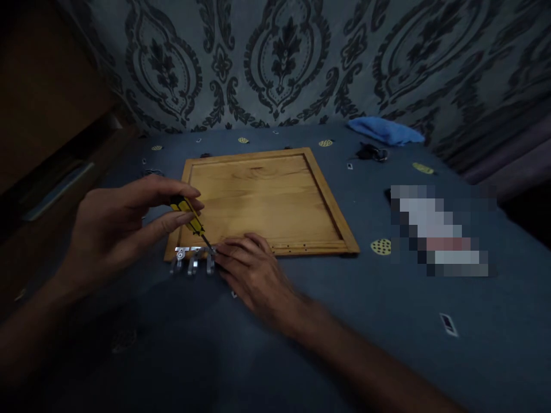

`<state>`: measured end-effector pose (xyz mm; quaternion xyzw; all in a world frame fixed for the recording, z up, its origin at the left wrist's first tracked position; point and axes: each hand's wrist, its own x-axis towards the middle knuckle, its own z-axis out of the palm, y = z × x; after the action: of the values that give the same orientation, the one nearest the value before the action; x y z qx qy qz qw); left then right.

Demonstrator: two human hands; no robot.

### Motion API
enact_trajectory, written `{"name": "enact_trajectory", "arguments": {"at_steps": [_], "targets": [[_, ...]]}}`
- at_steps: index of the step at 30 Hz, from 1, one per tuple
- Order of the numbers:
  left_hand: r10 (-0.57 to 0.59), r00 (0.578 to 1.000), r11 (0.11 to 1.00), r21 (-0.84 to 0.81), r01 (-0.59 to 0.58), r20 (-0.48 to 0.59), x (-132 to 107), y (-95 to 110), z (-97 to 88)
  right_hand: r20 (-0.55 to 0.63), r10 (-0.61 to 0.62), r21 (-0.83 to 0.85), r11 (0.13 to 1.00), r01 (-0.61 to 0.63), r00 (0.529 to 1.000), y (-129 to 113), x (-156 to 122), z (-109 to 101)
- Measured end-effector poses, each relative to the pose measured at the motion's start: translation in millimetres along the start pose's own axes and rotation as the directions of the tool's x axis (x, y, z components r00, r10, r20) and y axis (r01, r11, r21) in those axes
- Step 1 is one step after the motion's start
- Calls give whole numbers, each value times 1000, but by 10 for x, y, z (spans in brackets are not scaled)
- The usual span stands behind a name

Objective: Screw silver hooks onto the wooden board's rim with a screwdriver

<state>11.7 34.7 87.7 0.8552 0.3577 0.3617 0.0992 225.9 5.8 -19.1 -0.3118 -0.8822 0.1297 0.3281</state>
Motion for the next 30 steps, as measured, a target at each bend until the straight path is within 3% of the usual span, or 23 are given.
{"name": "enact_trajectory", "arguments": {"at_steps": [3,8,15,18,22,27,30], "targets": [[8,1000,1000,1,-8,-10,-1,22,-15,-16,-12,2,1000,12,1000,12,-10,13],[-44,990,999,-19,41,-135,-4,124,-99,-21,-12,14,1000,12,1000,25,-21,21],[-13,990,999,37,18,-139,0,148,-123,-44,-21,41,999,22,999,35,-18,23],[-5,993,999,39,10,-115,-15,151,-90,-153,12,126,992,7,988,18,-7,8],[12,997,1000,9,-12,-72,-34,204,-66,-267,199,329,938,-105,943,-138,145,-130],[35,999,997,-61,-38,-41,-35,260,-36,-225,285,553,824,-119,932,-367,514,-339],[-53,992,976,-215,28,-112,-69,203,-53,-200,298,582,802,-131,934,-387,656,-375]]}}
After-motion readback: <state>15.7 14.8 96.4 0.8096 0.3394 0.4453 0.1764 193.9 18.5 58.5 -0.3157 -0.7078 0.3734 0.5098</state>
